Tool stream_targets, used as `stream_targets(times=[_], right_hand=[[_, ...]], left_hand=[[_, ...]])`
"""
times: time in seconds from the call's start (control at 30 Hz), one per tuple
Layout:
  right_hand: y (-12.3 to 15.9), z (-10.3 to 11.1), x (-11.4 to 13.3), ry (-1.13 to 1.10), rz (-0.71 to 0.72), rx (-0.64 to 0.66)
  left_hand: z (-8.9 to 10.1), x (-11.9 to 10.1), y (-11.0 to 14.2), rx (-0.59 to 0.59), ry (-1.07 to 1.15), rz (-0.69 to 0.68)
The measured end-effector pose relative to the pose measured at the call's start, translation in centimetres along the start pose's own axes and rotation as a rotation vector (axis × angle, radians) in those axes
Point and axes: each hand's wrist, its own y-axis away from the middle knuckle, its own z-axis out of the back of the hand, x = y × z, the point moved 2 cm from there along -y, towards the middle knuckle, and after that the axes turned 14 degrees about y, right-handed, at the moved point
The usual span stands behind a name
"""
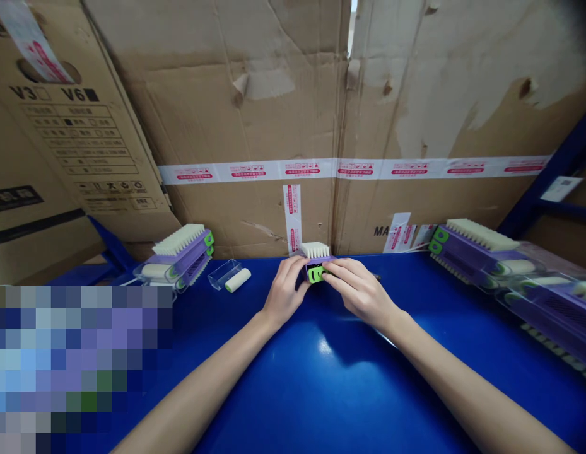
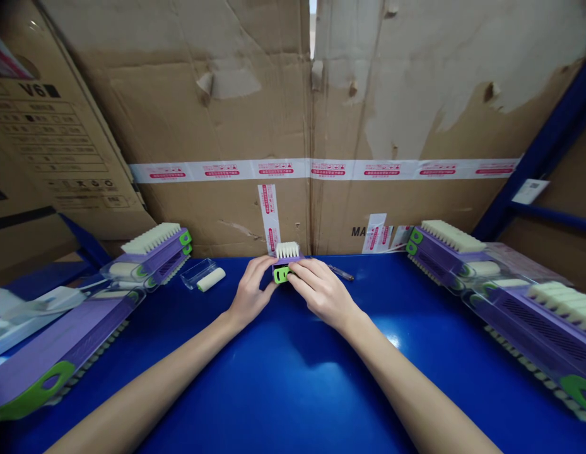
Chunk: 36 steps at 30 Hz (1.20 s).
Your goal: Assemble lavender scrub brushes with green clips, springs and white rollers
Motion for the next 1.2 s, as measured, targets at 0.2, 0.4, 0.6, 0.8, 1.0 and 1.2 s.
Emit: stream_targets(times=[0.2,0.4,0.6,0.8,1.0,1.2], right_hand=[[0.5,-0.4,0.2,0.109,0.037,0.022],[0.6,-0.8,0.6,0.147,0.005,0.052],[0.1,-0.9,1.0,0.251,-0.045,0.094],[0.2,-0.8,1.0,0.3,-0.05,0.134],[0.3,-0.8,1.4,0.265,-0.043,0.137],[0.1,-1.3,1.8,0.259,-0.164,0.252]], left_hand=[[-0.1,0.1,0.1,0.006,0.005,0.004],[0.0,0.1,0.0,-0.009,0.004,0.016],[0.0,-0.2,-0.1,-0.023,-0.005,0.032],[-0.1,-0.3,-0.2,-0.014,0.003,-0.003],[0.0,-0.3,-0.3,0.0,0.005,0.01],[0.0,-0.2,-0.1,0.006,0.01,-0.008]])
